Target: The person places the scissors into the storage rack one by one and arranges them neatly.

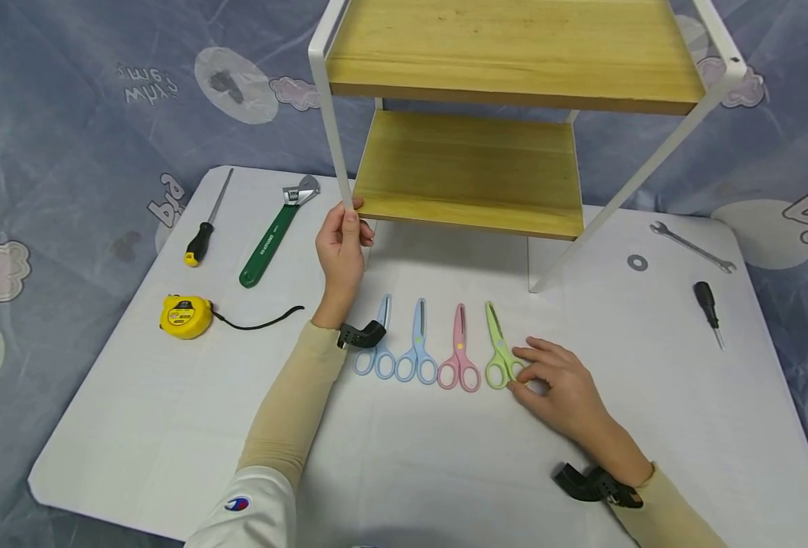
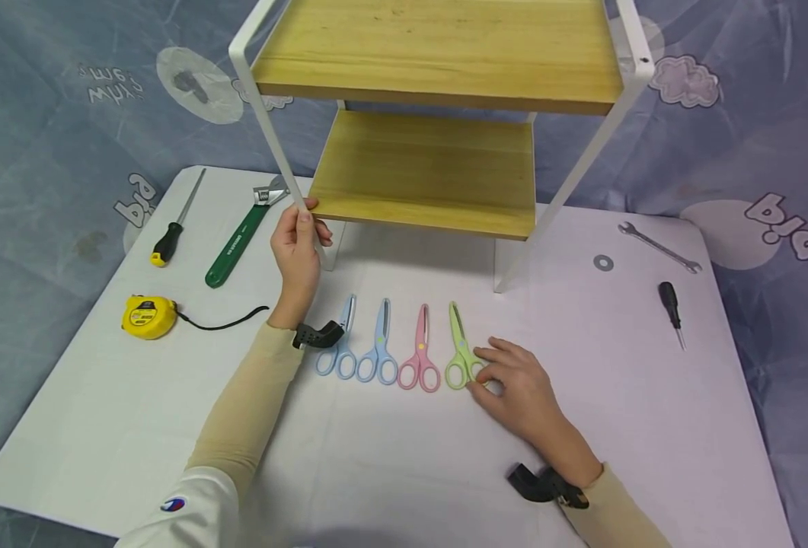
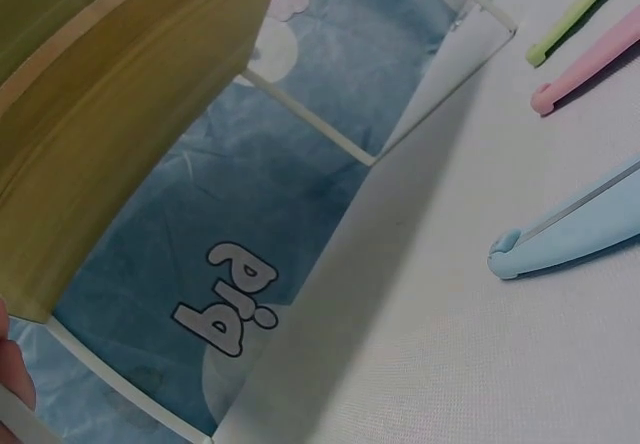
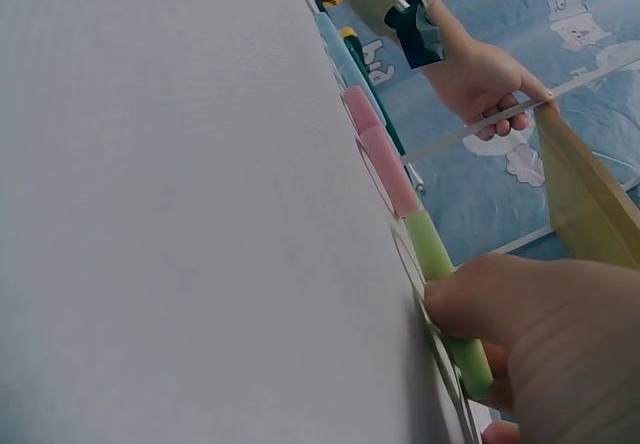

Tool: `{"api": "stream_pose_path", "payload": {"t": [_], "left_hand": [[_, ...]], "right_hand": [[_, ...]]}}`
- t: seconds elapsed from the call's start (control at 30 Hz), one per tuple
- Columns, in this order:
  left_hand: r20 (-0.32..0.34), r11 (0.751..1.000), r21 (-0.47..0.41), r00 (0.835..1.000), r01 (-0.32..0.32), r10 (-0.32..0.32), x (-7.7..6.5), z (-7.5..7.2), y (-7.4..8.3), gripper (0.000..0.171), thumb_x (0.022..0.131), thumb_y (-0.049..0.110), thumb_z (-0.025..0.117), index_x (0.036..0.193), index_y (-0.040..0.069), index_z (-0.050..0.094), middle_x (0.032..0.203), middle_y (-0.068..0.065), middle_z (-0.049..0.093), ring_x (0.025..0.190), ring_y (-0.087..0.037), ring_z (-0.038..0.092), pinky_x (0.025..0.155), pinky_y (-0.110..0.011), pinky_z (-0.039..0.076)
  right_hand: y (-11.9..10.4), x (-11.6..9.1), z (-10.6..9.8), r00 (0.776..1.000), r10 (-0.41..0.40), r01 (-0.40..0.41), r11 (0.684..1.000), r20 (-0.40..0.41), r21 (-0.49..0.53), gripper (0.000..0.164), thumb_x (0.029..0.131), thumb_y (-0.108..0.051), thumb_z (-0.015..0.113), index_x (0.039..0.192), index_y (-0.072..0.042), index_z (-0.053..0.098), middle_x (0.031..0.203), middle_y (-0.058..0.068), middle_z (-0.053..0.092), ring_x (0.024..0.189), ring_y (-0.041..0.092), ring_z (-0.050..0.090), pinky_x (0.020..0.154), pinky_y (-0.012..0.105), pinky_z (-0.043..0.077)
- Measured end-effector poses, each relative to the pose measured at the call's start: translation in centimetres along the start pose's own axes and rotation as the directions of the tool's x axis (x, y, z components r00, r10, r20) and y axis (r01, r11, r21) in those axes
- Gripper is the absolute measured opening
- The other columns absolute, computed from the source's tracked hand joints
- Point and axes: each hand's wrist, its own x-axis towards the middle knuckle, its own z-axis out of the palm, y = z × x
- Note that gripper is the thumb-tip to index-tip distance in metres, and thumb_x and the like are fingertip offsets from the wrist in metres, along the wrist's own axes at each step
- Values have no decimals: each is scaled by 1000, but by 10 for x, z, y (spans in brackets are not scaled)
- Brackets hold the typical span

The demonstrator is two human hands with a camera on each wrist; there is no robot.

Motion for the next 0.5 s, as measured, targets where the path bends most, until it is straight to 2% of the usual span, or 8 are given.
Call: {"api": "stream_pose_path", "payload": {"t": [0.17, 0.27, 0.37, 0.5], "left_hand": [[2, 1000, 0, 1000, -8, 8, 0, 0, -1, 27, 106, 4, 46, 115, -18, 59, 70, 9, 59, 61, -2, 56, 57, -15, 50], [2, 1000, -1, 1000, -8, 8, 0, 0, -2, 27, 106, 4, 46, 116, -18, 59, 70, 10, 59, 61, -3, 56, 58, -15, 50], [4, 1000, -2, 1000, -12, 12, 0, -1, -2, 28, 106, 5, 47, 116, -18, 59, 70, 10, 59, 61, -3, 56, 58, -15, 50], [10, 1000, 3, 1000, -20, 20, 0, -1, -2, 28, 106, 6, 47, 116, -18, 59, 71, 11, 59, 62, -2, 56, 58, -15, 50]], "right_hand": [[1, 1, -1, 998, -24, 24, 1000, -49, 4, 20, 61, -7, 89, 66, -12, 70, 98, 12, 79, 102, 35, 70, 103, 12, 40], [2, 1, 0, 994, -42, 47, 997, -98, 55, 19, 60, -6, 85, 68, -11, 69, 94, 11, 78, 92, 30, 69, 96, 7, 41], [2, 1, 0, 989, -14, 36, 989, -149, 146, 21, 59, -1, 81, 75, -10, 70, 92, 13, 76, 74, 19, 63, 75, 8, 46], [0, 0, 0, 983, 83, -37, 964, -165, 263, 29, 60, 10, 80, 84, -5, 74, 89, 14, 73, 56, 4, 50, 52, 9, 39]]}}
